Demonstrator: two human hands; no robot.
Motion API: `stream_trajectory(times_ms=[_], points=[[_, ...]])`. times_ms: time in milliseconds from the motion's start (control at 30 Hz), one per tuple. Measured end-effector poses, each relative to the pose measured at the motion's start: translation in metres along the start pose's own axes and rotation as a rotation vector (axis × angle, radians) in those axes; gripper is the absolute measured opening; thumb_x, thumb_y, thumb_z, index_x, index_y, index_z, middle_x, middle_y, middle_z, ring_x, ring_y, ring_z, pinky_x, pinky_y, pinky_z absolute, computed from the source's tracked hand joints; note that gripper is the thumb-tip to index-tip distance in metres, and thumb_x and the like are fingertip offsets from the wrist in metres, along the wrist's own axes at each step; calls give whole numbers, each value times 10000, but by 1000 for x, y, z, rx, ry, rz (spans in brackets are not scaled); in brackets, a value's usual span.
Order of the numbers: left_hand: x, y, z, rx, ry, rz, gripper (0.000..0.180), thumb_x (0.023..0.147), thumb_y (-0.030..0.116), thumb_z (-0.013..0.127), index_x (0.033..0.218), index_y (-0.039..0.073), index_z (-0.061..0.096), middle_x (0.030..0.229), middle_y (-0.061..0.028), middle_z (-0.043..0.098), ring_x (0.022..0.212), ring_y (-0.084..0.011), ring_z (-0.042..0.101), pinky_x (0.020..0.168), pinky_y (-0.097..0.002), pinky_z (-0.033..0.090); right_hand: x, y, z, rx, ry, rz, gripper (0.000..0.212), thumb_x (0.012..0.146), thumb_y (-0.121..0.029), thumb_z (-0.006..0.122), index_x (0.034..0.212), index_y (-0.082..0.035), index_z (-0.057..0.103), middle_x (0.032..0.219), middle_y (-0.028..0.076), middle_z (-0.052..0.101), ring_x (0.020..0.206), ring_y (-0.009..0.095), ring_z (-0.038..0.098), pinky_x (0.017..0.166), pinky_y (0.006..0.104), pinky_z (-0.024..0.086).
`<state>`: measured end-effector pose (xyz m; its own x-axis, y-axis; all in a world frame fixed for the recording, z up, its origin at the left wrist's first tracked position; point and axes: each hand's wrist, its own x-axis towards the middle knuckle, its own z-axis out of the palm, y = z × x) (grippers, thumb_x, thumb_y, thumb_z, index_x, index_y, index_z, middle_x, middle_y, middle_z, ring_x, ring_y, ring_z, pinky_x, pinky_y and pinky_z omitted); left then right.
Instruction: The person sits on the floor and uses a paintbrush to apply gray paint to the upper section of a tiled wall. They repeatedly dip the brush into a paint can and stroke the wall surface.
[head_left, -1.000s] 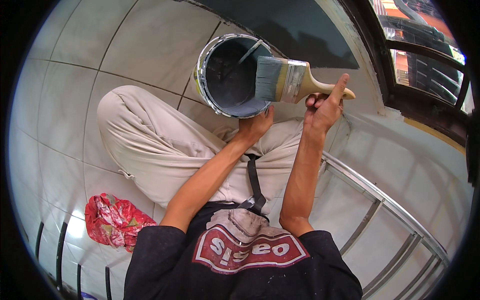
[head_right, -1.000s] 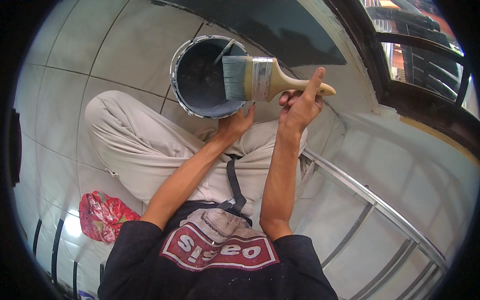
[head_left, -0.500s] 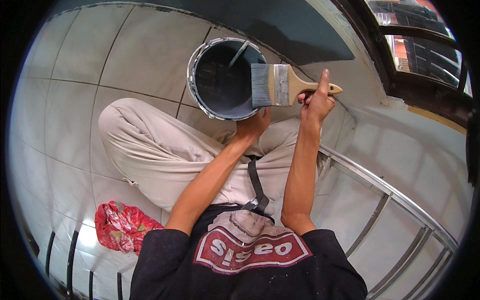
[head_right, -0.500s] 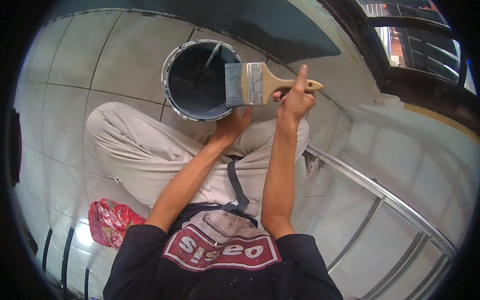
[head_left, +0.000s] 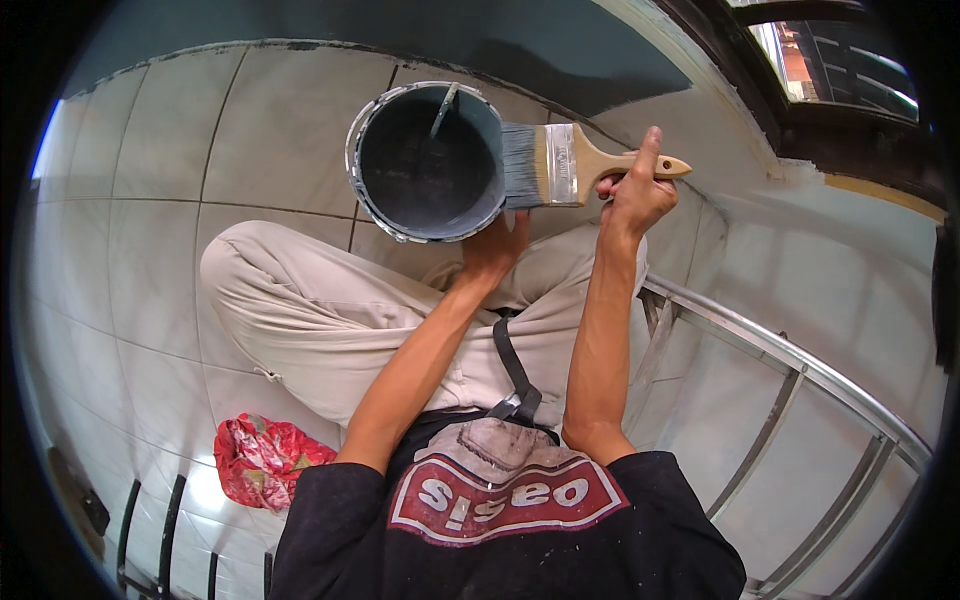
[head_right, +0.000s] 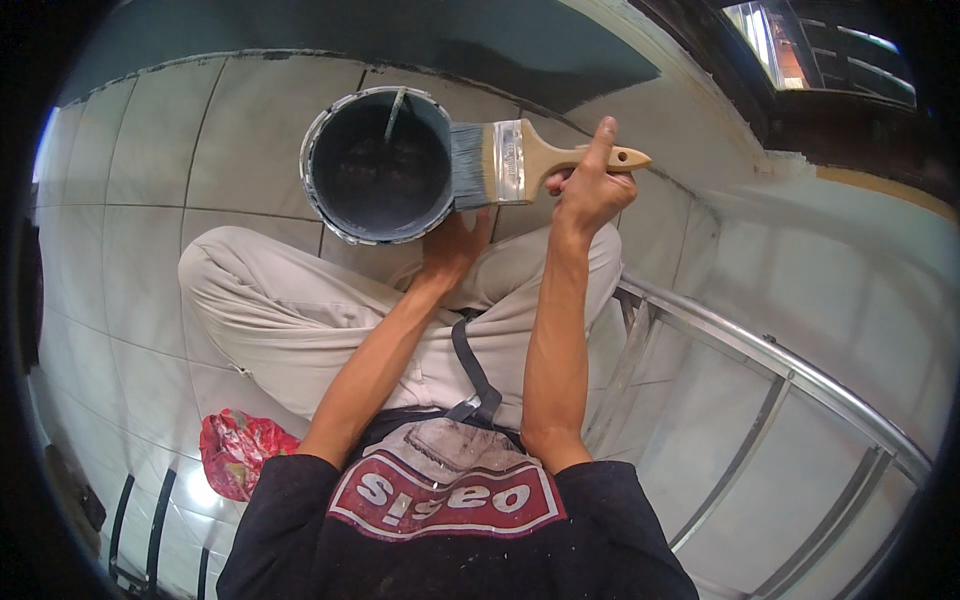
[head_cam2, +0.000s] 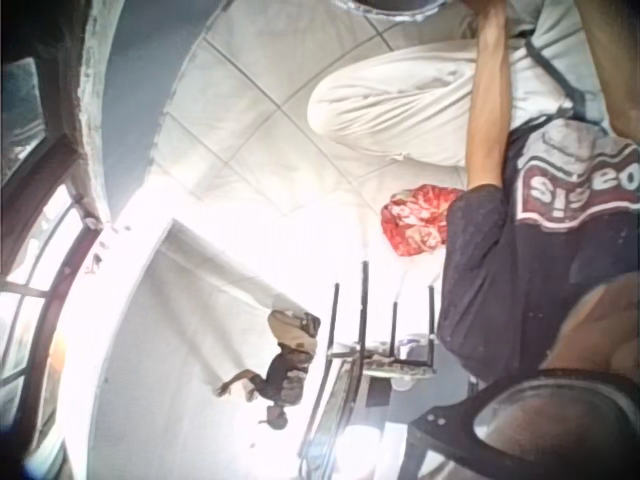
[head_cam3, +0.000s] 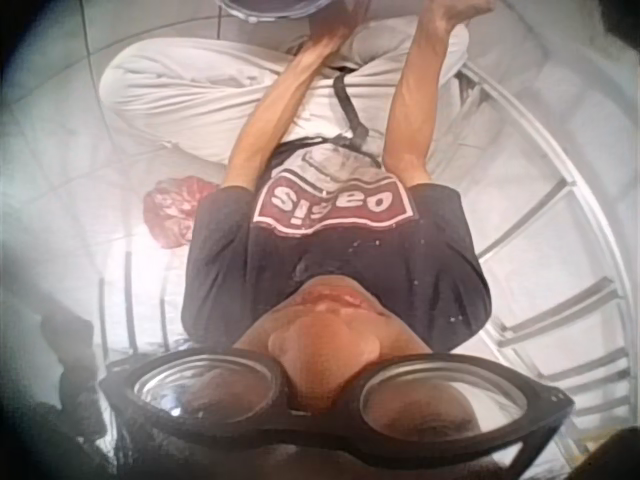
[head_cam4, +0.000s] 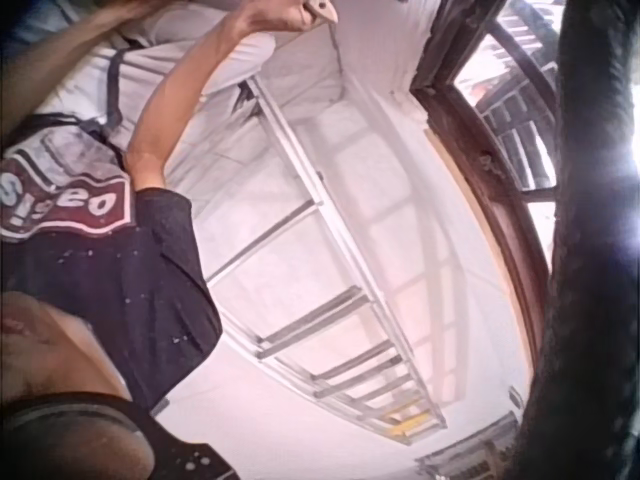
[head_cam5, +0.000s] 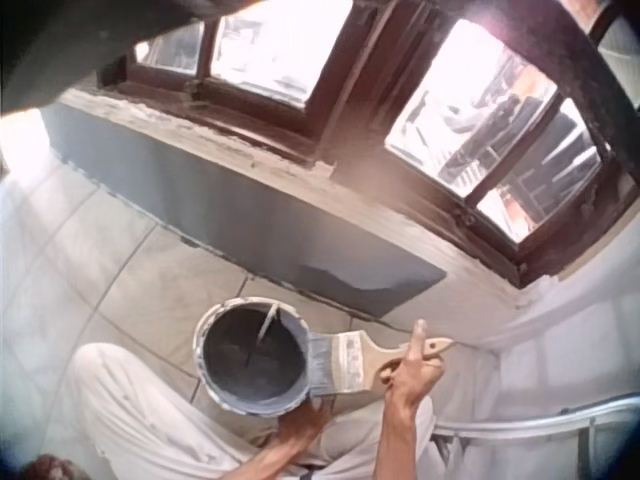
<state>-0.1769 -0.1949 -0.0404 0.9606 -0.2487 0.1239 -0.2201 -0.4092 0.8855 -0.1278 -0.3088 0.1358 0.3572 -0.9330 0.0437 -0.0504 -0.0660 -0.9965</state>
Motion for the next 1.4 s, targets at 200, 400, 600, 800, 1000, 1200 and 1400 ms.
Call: stream_trajectory(times_ms=[200,400,600,800,1000,1200,1400], points=[[-2,1,-5,-85,-249,-34,528,1010,285,606,1420,-42,558,1352,-285,631,1296,-447,575,1123,-496,421,15,9,-42,96,98,196,513,1004,-494,689,741,-66,586,495,12,456,393,143,488,392,283,385],[-10,84,-23,-593,-524,-26,492,1055,290,618,1380,-78,580,1336,-223,675,1254,-360,641,1096,-413,467,-10,35,-75,406,81,421,537,1051,-560,576,786,-92,573,559,4,477,530,151,544,521,297,467],[8,120,9,-1052,-427,-367,440,1117,322,535,1359,-38,608,1344,-163,686,1227,-222,663,1079,-350,498,-45,59,-92,747,-62,582,513,1103,-493,488,1157,-21,682,908,86,735,796,180,716,784,312,581],[46,132,12,-1008,-621,-518,408,1099,308,566,1268,-55,648,1168,-145,749,1043,-169,723,904,-305,593,-35,72,-135,519,-343,345,339,1104,-203,536,1334,38,599,1153,128,724,958,202,737,796,320,613],[72,129,50,-724,-922,-445,420,1097,349,582,1213,-36,703,997,-51,719,830,-84,621,730,-249,507,20,60,-167,243,-559,451,355,1105,-205,511,1394,0,537,890,40,626,567,55,510,490,217,409],[80,126,93,-699,-777,-547,425,1069,395,632,1109,-21,709,891,-15,673,710,-66,557,642,-262,474,54,82,-149,87,-446,462,257,1109,-252,491,1205,-28,573,796,7,520,556,48,417,455,230,359],[105,121,123,-707,-650,-688,426,1033,377,676,1155,-31,667,971,-46,676,770,-106,595,707,-284,507,96,109,-124,41,-406,544,283,1091,-256,467,1040,10,548,738,32,517,434,98,429,364,290,302]])
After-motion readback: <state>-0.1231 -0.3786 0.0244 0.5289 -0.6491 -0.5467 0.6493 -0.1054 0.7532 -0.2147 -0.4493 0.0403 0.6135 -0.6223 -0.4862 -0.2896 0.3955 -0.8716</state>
